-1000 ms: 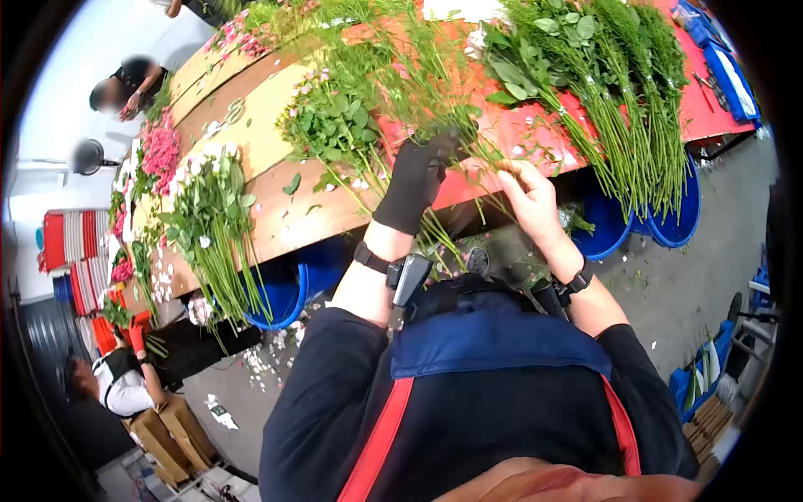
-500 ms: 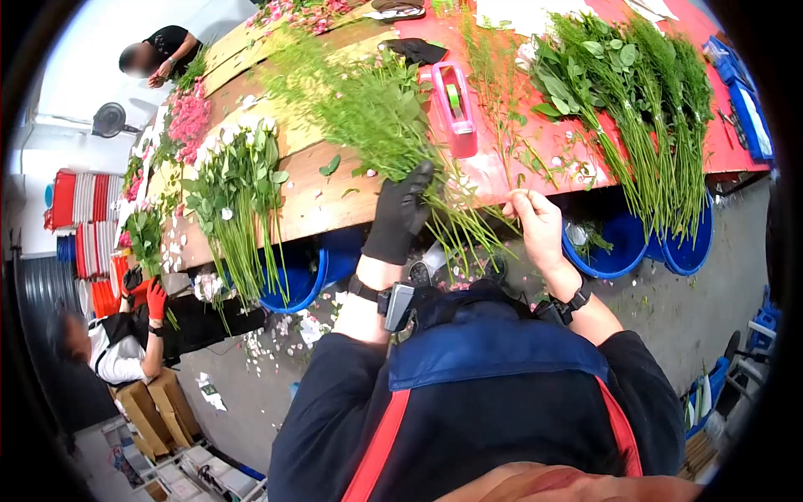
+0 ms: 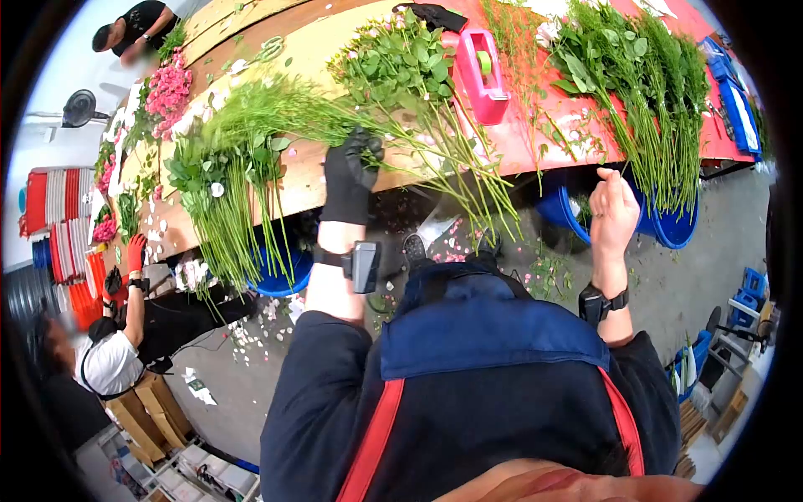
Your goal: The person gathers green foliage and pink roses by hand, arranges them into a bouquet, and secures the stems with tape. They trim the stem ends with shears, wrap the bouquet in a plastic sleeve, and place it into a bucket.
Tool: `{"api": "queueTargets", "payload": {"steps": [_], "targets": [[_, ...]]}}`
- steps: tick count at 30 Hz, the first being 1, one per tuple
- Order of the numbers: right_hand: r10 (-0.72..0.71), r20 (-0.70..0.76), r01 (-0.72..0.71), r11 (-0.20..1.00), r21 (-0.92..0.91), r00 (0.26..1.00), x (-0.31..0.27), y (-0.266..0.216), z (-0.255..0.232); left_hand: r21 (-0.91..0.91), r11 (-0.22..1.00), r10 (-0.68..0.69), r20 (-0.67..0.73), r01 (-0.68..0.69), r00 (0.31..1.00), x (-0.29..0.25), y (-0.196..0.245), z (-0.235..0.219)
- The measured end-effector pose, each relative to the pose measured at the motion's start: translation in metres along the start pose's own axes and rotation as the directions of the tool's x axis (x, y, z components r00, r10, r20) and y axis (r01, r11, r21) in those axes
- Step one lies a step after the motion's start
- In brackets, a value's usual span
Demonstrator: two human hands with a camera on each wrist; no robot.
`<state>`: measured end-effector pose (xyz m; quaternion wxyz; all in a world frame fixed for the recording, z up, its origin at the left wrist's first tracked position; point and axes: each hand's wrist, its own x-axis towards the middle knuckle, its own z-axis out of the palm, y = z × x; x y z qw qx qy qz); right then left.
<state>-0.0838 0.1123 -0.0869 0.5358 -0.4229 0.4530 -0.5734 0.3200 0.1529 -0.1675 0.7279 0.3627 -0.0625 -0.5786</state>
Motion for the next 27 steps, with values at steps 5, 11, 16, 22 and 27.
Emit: {"api": "queueTargets", "payload": {"steps": [5,11,16,22,27], "targets": [[-0.034,-0.095,-0.019,0.859,-0.512,0.995,0.034,0.041,-0.004,0.115,0.991,-0.066,0.008,0.064,0.998,-0.014,0.013,-0.024],[-0.147,0.295,0.31,0.099,-0.945,0.944,0.053,0.056,0.078,-0.002,0.98,-0.197,0.014,0.197,0.98,-0.027,0.006,-0.02],[0.528,0.493,0.071,0.629,-0.774,0.691,-0.038,0.07,0.19,0.032,0.927,-0.374,0.039,0.373,0.927,-0.034,0.009,-0.032],[0.568,0.504,-0.306,0.803,-0.511,0.65,-0.104,0.122,0.222,0.212,0.97,-0.156,0.182,0.116,0.971,-0.043,0.009,-0.062],[0.621,0.523,-0.188,0.73,-0.657,0.583,-0.116,0.111,0.214,0.792,0.06,0.314,0.564,-0.608,0.764,-0.052,0.012,-0.086]]}}
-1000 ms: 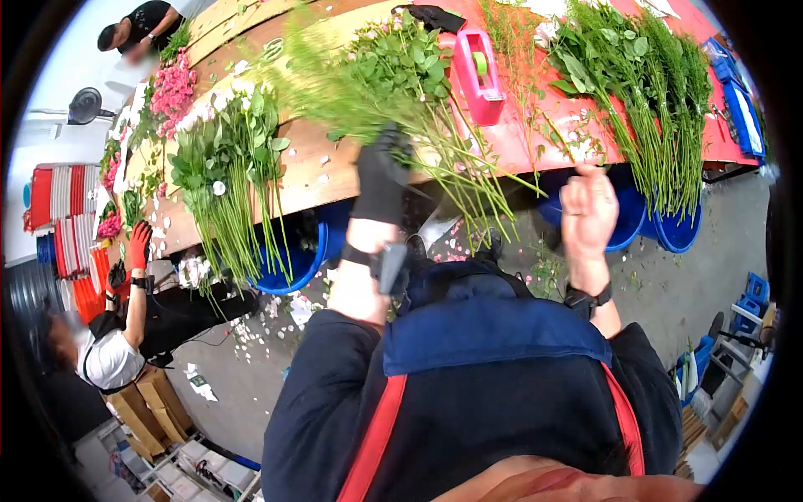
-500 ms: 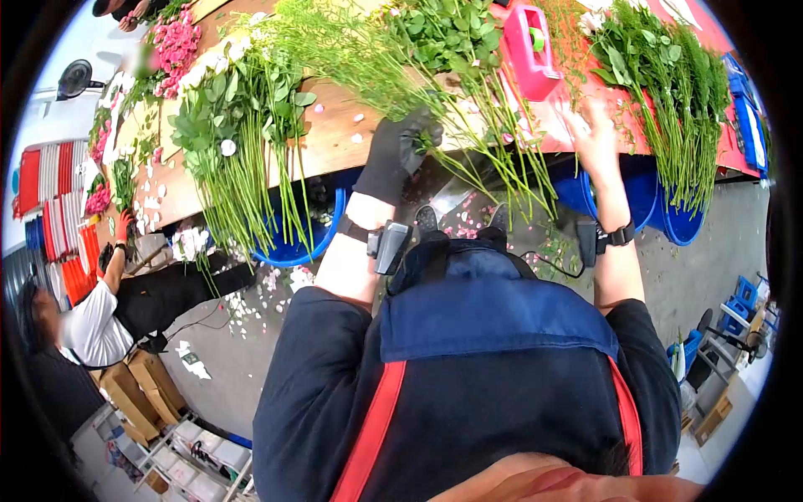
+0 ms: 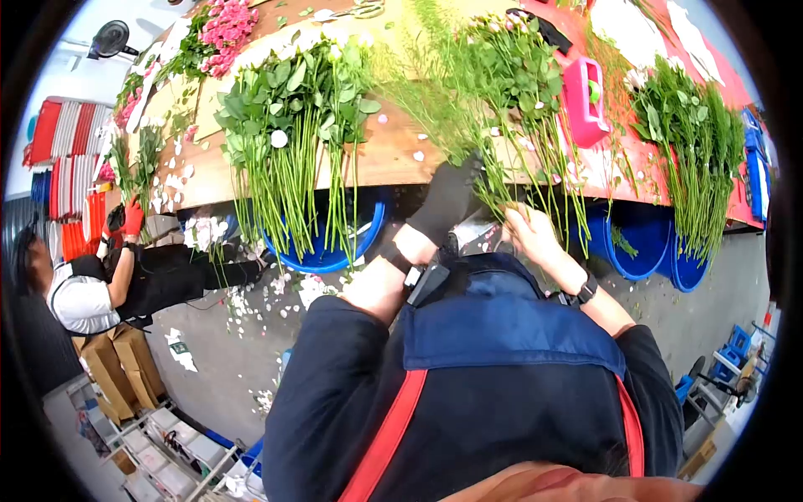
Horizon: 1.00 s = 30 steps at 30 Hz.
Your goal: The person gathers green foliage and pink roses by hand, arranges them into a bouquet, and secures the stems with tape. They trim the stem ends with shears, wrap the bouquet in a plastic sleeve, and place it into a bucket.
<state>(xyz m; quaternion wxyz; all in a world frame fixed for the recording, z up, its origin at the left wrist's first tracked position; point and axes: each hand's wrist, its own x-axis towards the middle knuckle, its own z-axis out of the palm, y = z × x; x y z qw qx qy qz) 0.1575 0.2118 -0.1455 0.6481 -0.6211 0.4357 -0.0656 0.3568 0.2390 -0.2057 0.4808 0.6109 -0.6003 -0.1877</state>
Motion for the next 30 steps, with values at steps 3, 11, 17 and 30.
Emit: {"api": "queueTargets", "payload": {"steps": [3,11,17,30], "targets": [[-0.187,0.003,0.186,0.973,-0.137,0.982,-0.003,0.016,-0.003,-0.364,0.763,-0.501,0.187,0.534,0.845,-0.002,0.019,0.003],[-0.291,0.08,0.3,0.942,-0.154,0.953,-0.007,0.022,-0.021,-0.275,0.925,-0.077,0.539,0.261,0.839,-0.018,0.04,-0.034],[0.194,0.482,-0.242,0.97,0.039,0.855,-0.006,0.034,-0.04,-0.771,-0.407,-0.293,0.618,0.49,0.729,0.017,0.039,-0.007],[-0.34,-0.38,-0.159,0.53,-0.833,0.86,0.086,0.037,-0.105,-0.886,-0.256,-0.756,0.432,0.386,0.492,0.032,0.022,0.01]]}}
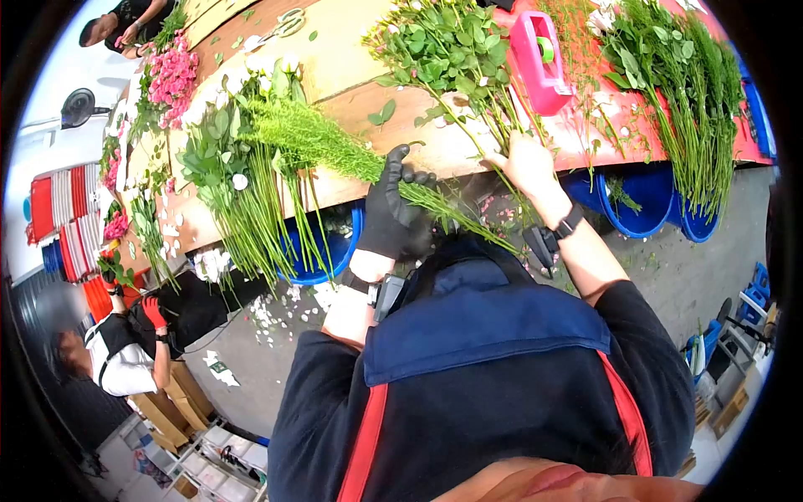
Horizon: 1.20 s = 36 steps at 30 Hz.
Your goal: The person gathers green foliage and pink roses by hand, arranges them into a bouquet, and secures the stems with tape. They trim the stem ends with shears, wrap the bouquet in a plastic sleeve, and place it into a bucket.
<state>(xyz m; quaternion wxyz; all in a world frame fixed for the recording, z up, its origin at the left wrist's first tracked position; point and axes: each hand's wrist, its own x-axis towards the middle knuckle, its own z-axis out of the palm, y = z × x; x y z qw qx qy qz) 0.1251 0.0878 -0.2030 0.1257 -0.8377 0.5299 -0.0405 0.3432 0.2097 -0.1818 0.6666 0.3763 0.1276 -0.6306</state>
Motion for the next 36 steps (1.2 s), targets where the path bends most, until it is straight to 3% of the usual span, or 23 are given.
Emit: {"api": "queueTargets", "payload": {"steps": [1,3,5,9,11,14,15,16,18,19,20,22,24,28,29,31,32,34,35,36], "targets": [[0.019,0.02,-0.018,1.0,-0.015,1.0,0.002,-0.002,0.006,0.004,1.0,0.012,-0.06,-0.012,0.998,0.003,0.002,0.003],[0.046,0.055,-0.043,0.998,-0.046,0.997,0.008,-0.009,0.017,-0.021,0.999,0.036,-0.004,-0.036,0.999,0.006,0.004,0.001],[0.031,-0.025,-0.03,0.999,0.023,0.999,0.009,-0.008,0.029,-0.041,0.998,0.05,0.035,-0.048,0.998,0.011,0.006,-0.003],[0.083,-0.108,-0.074,0.994,0.086,0.991,0.002,-0.016,0.031,-0.027,0.999,0.028,-0.071,-0.03,0.997,0.022,0.005,-0.004],[0.107,-0.208,-0.066,0.979,0.195,0.972,0.007,-0.015,0.042,-0.084,0.996,0.004,-0.019,-0.006,1.0,0.027,0.002,-0.009],[0.136,0.004,-0.135,0.978,0.156,0.991,0.014,-0.01,0.037,-0.118,0.993,-0.011,0.025,0.014,1.0,0.032,-0.001,-0.012],[0.131,-0.043,-0.119,0.969,0.215,0.99,0.014,-0.009,0.034,-0.113,0.993,-0.012,0.033,0.016,0.999,0.033,-0.002,-0.013],[0.202,0.026,-0.196,0.899,0.391,0.979,0.017,-0.004,0.039,-0.107,0.994,-0.012,0.041,0.017,0.999,0.034,-0.002,-0.013],[0.294,0.202,-0.35,0.65,0.675,0.934,0.022,0.012,0.057,-0.072,0.997,-0.021,0.002,0.021,1.0,0.032,0.001,-0.008],[0.253,0.119,-0.253,0.608,0.753,0.96,0.02,0.016,0.061,-0.057,0.998,-0.017,0.017,0.018,1.0,0.029,0.003,-0.004],[0.291,0.184,-0.294,0.399,0.868,0.939,0.019,-0.006,0.028,-0.043,0.999,-0.013,0.032,0.014,0.999,0.026,0.004,-0.002],[0.234,-0.052,-0.106,0.614,0.782,0.971,0.019,0.0,0.015,-0.036,0.999,-0.004,0.082,0.007,0.997,0.025,0.003,0.0],[0.198,0.053,-0.15,0.519,0.841,0.979,0.014,-0.004,-0.01,0.001,1.0,0.0,0.053,0.0,0.999,0.019,0.003,0.008],[0.112,0.172,-0.2,0.335,0.921,0.979,-0.002,-0.004,-0.022,0.111,0.994,0.0,0.139,-0.016,0.99,0.006,0.005,0.029],[0.075,0.184,-0.198,0.298,0.934,0.98,-0.007,-0.005,-0.023,0.334,0.918,0.087,0.358,-0.214,0.93,0.005,0.003,0.028],[0.033,0.28,-0.28,0.204,0.938,0.96,-0.016,-0.008,-0.021,0.553,0.81,-0.02,0.361,-0.197,0.932,0.005,0.01,0.032],[-0.039,0.357,-0.336,0.251,0.908,0.933,-0.017,-0.011,-0.025,0.625,0.725,0.006,0.414,-0.289,0.91,0.006,0.007,0.035],[-0.092,0.409,-0.381,0.223,0.897,0.908,-0.022,-0.013,-0.015,0.674,0.317,0.195,0.643,-0.668,0.741,0.009,0.002,0.043],[-0.096,0.437,-0.414,0.193,0.89,0.894,-0.024,-0.015,-0.016,0.658,0.159,0.243,0.696,-0.736,0.675,0.013,-0.001,0.04],[-0.065,0.418,-0.404,0.166,0.9,0.906,-0.022,-0.013,-0.013,0.718,0.104,0.215,0.659,-0.688,0.721,0.023,-0.004,0.028]]}}
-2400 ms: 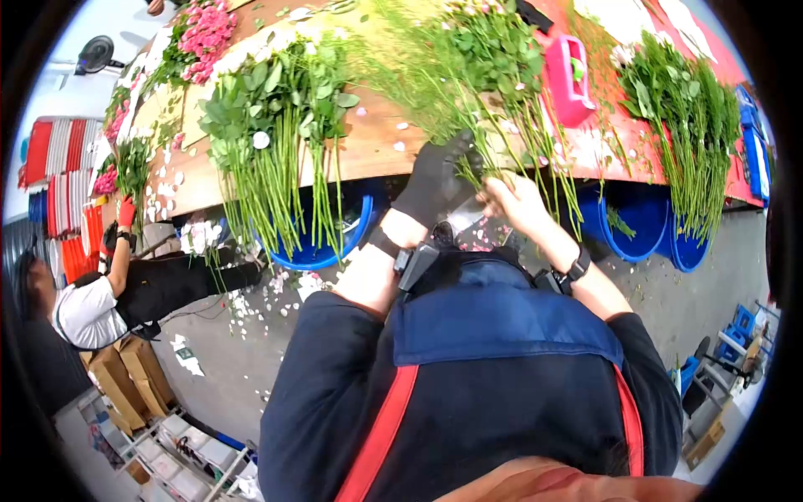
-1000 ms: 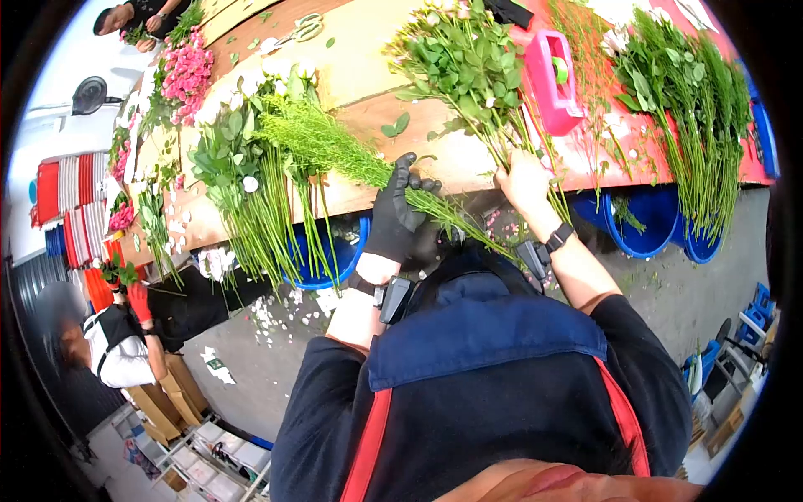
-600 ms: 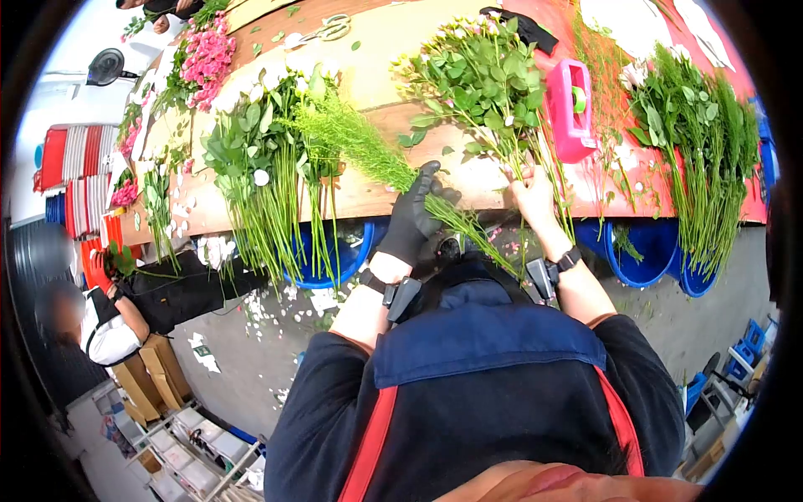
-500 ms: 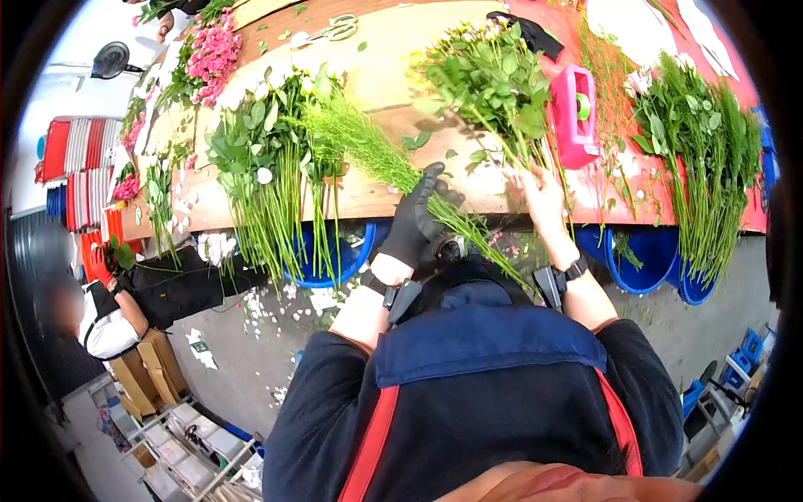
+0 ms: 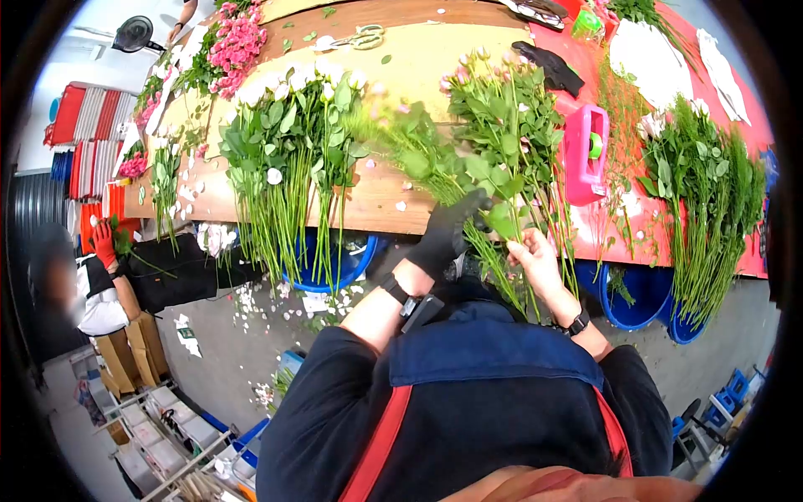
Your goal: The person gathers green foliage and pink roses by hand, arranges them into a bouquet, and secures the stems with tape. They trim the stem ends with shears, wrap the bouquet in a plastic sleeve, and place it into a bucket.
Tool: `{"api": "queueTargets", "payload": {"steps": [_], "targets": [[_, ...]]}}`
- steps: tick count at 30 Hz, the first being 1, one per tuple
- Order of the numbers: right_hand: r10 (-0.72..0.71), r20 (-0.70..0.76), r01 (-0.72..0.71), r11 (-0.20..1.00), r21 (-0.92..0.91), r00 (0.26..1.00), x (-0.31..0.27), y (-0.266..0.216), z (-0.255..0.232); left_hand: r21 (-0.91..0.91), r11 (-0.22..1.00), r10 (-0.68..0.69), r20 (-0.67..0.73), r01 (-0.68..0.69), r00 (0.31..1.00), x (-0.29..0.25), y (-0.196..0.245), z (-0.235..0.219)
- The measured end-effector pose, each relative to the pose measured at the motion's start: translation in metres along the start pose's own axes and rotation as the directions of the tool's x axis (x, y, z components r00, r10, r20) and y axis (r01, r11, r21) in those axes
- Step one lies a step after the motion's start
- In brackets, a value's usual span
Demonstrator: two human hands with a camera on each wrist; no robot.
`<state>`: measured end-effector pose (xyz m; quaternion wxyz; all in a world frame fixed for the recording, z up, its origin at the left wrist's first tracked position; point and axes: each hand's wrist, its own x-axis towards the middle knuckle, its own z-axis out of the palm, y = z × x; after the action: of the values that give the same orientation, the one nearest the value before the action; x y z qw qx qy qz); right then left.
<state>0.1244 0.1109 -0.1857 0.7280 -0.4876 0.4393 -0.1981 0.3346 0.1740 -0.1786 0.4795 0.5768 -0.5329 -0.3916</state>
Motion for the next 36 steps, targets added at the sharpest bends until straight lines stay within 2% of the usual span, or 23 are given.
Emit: {"api": "queueTargets", "payload": {"steps": [3,4,5,6,7,9,10,12,13,14,16,17,19,20,21,23,26,27,29,31,34,35,36], "targets": [[-0.03,-0.125,0.048,0.988,0.144,0.992,0.012,0.01,-0.013,-0.159,0.973,-0.175,-0.028,0.168,0.984,-0.004,-0.01,-0.001],[-0.113,-0.163,0.123,0.991,0.053,0.98,0.017,0.009,-0.02,-0.223,0.948,-0.237,-0.021,0.227,0.971,-0.005,-0.011,-0.002],[-0.063,-0.156,0.076,0.994,0.078,0.986,0.014,-0.001,-0.026,-0.3,0.908,-0.303,0.008,0.291,0.953,-0.003,-0.009,-0.005],[-0.014,-0.146,0.029,0.994,0.102,0.989,0.011,-0.011,-0.031,-0.712,0.639,-0.326,0.093,0.291,0.941,-0.002,-0.022,-0.004],[-0.018,-0.113,0.031,0.993,0.114,0.993,0.007,-0.009,-0.037,-0.944,0.206,-0.346,0.177,0.259,0.921,0.003,-0.022,-0.006],[0.035,-0.096,-0.027,0.997,0.079,0.995,-0.004,-0.009,-0.044,-0.552,0.819,-0.203,-0.026,0.156,0.979,0.003,-0.017,-0.002],[0.062,-0.085,-0.057,0.997,0.059,0.994,-0.01,-0.01,-0.046,-0.332,0.938,-0.121,-0.058,0.095,0.991,0.004,-0.014,-0.004],[0.066,-0.017,-0.066,0.998,0.018,0.998,-0.022,-0.003,-0.046,0.18,0.983,0.046,-0.122,-0.023,0.992,0.007,-0.009,-0.009],[0.085,0.028,-0.085,0.996,0.008,0.996,-0.027,0.001,-0.044,-0.111,0.975,-0.199,-0.078,0.19,0.977,0.007,-0.01,-0.007],[0.103,0.071,-0.103,0.995,-0.001,0.992,-0.031,0.005,-0.041,-0.378,0.84,-0.408,0.033,0.389,0.912,0.007,-0.011,-0.005],[0.071,0.113,-0.06,0.993,-0.097,0.991,-0.035,0.017,-0.032,-0.079,0.946,-0.304,0.111,0.314,0.946,0.0,-0.011,-0.011],[0.027,0.118,-0.009,0.989,-0.147,0.993,-0.037,0.022,-0.029,0.456,0.887,-0.021,0.193,-0.07,0.981,-0.008,-0.008,-0.022],[-0.095,0.122,0.122,0.965,-0.233,0.988,-0.037,0.024,-0.023,0.021,1.0,-0.022,0.046,0.021,0.999,-0.026,0.0,-0.014],[-0.198,0.133,0.227,0.939,-0.257,0.971,-0.037,0.02,-0.02,-0.202,0.979,-0.022,-0.027,0.017,0.999,-0.033,0.005,-0.011],[-0.265,0.094,0.281,0.919,-0.278,0.96,-0.036,0.015,-0.015,-0.221,0.974,-0.046,0.028,0.051,0.999,-0.035,0.007,-0.016],[-0.367,0.037,0.36,0.884,-0.298,0.93,-0.035,0.003,-0.003,0.004,0.988,-0.155,0.176,0.157,0.972,-0.022,0.0,-0.027],[-0.423,-0.04,0.377,0.842,-0.387,0.905,-0.031,-0.003,0.02,-0.046,0.997,0.064,-0.114,-0.07,0.991,-0.025,0.011,-0.025],[-0.445,-0.012,0.395,0.808,-0.438,0.896,-0.03,-0.005,0.03,-0.291,0.956,-0.045,-0.07,0.023,0.997,-0.031,-0.003,-0.024],[-0.457,-0.004,0.409,0.798,-0.442,0.889,-0.032,-0.002,0.053,-0.72,0.666,-0.261,0.021,0.196,0.965,-0.04,-0.021,-0.026],[-0.523,0.078,0.499,0.743,-0.445,0.849,-0.03,0.007,0.075,-0.798,0.571,-0.247,0.058,0.194,0.967,-0.056,-0.02,-0.043],[-0.133,0.033,0.133,0.991,-0.009,0.991,-0.039,0.019,0.119,-0.813,0.571,-0.167,0.027,0.119,0.986,-0.084,-0.018,-0.071],[-0.167,0.074,0.178,0.968,-0.179,0.983,-0.042,0.017,0.136,-0.825,0.555,-0.151,0.02,0.101,0.988,-0.095,-0.022,-0.081],[-0.154,0.073,0.166,0.968,-0.189,0.985,-0.045,0.014,0.156,-0.838,0.539,-0.135,0.012,0.084,0.991,-0.106,-0.027,-0.09]]}}
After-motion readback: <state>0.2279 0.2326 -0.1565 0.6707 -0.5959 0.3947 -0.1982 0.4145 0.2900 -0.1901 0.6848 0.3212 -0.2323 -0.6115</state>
